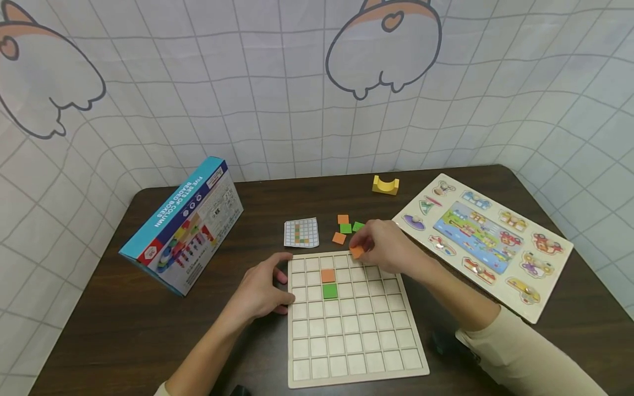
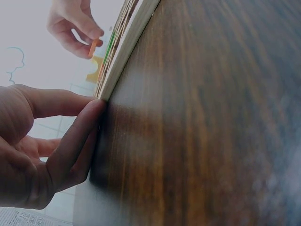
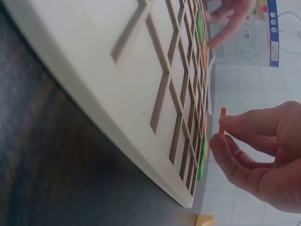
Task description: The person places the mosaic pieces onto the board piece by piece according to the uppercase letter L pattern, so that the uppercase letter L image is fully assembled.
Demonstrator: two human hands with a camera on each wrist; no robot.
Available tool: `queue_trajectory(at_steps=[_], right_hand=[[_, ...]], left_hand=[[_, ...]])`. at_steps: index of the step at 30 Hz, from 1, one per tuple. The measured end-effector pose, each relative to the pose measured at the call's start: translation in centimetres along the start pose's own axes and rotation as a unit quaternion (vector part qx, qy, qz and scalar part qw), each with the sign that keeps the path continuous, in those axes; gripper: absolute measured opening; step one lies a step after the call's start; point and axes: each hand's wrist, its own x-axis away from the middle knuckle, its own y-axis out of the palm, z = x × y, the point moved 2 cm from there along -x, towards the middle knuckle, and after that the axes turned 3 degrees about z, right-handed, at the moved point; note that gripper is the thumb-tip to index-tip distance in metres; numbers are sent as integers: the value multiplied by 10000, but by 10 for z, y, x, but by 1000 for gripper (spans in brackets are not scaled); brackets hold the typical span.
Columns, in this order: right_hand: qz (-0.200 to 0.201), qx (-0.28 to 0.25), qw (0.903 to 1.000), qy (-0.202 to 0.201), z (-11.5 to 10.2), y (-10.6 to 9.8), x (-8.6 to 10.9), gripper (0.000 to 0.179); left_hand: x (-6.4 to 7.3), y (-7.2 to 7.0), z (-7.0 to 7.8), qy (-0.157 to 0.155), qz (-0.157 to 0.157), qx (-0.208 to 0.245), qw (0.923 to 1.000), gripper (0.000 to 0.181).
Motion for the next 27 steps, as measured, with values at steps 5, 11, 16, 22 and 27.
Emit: queue_trajectory(at_steps=[5, 11, 16, 22, 27], right_hand=[[12, -7, 10000, 0, -4, 3, 5, 19], [-13, 23, 10000, -95, -10, 6, 10, 21], [-77, -51, 9999, -83, -14, 8, 13, 21], [-188, -165, 9996, 94, -21, 11, 19, 20], [-187, -191, 9995, 178, -26, 15, 23, 19]], left_hand=[[0, 0, -1, -12, -2, 5, 10000, 88], [0, 0, 0, 2, -5, -12, 10000, 87], [0, -1, 1, 1, -8, -36, 10000, 87], [1, -1, 1, 2, -7, -65, 10000, 87], [1, -1, 1, -9, -9, -68, 10000, 87]])
